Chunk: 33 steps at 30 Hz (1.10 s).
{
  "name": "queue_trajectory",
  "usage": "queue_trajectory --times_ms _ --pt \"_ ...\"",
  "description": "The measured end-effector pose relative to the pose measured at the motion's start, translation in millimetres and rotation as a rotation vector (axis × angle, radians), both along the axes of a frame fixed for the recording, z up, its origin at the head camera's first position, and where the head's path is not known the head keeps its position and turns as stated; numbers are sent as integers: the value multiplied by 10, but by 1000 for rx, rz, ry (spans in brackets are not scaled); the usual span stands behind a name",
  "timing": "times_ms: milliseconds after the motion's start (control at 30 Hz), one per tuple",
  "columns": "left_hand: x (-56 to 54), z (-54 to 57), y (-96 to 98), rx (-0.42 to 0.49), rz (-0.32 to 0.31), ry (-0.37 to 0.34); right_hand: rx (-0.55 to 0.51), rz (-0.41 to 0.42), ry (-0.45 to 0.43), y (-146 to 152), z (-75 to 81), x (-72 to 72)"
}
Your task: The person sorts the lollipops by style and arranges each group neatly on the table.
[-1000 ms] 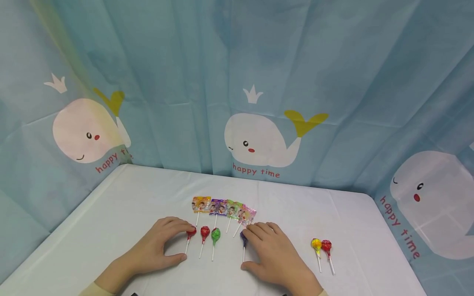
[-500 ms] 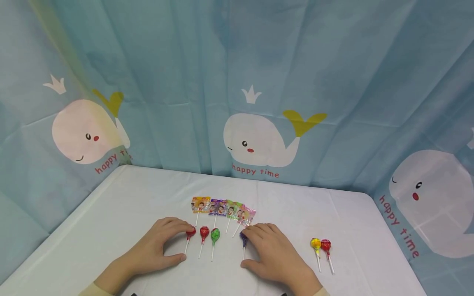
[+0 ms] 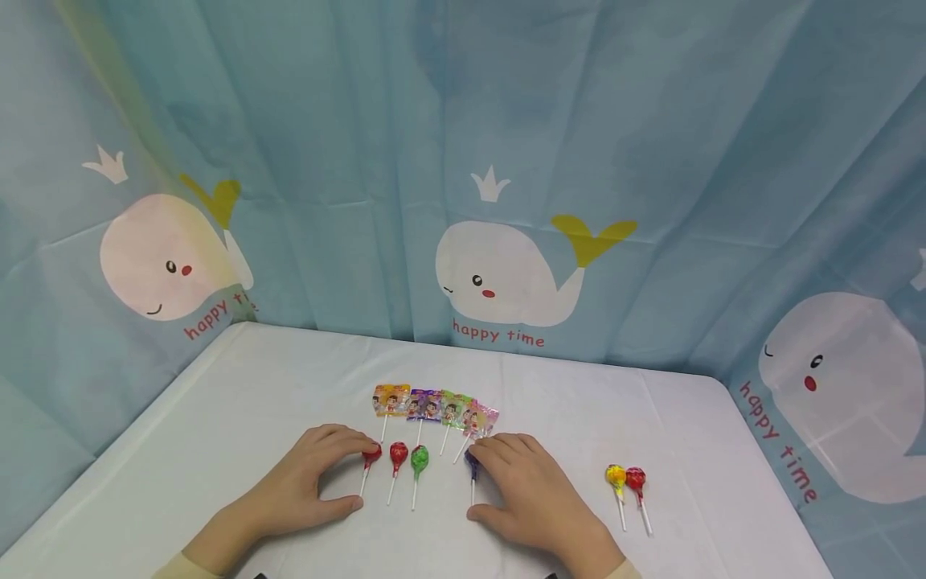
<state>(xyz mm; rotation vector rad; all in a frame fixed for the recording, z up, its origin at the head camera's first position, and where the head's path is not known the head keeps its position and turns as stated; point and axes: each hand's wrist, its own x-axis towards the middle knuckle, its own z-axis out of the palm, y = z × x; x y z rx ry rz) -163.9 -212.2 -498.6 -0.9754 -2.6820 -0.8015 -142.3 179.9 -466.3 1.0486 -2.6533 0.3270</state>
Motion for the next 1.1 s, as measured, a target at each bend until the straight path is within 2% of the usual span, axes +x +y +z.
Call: queue_trajectory --times_ms 600,867,1100 --pt "12 -17 -12 12 3 13 -4 32 -34 -260 -9 -51" --pt "7 -13 -13 -3 11 -6 -36 46 -40 -338 -45 -47" --pt "3 -6 -5 -1 6 2 -41 35 -104 -401 -40 -60"
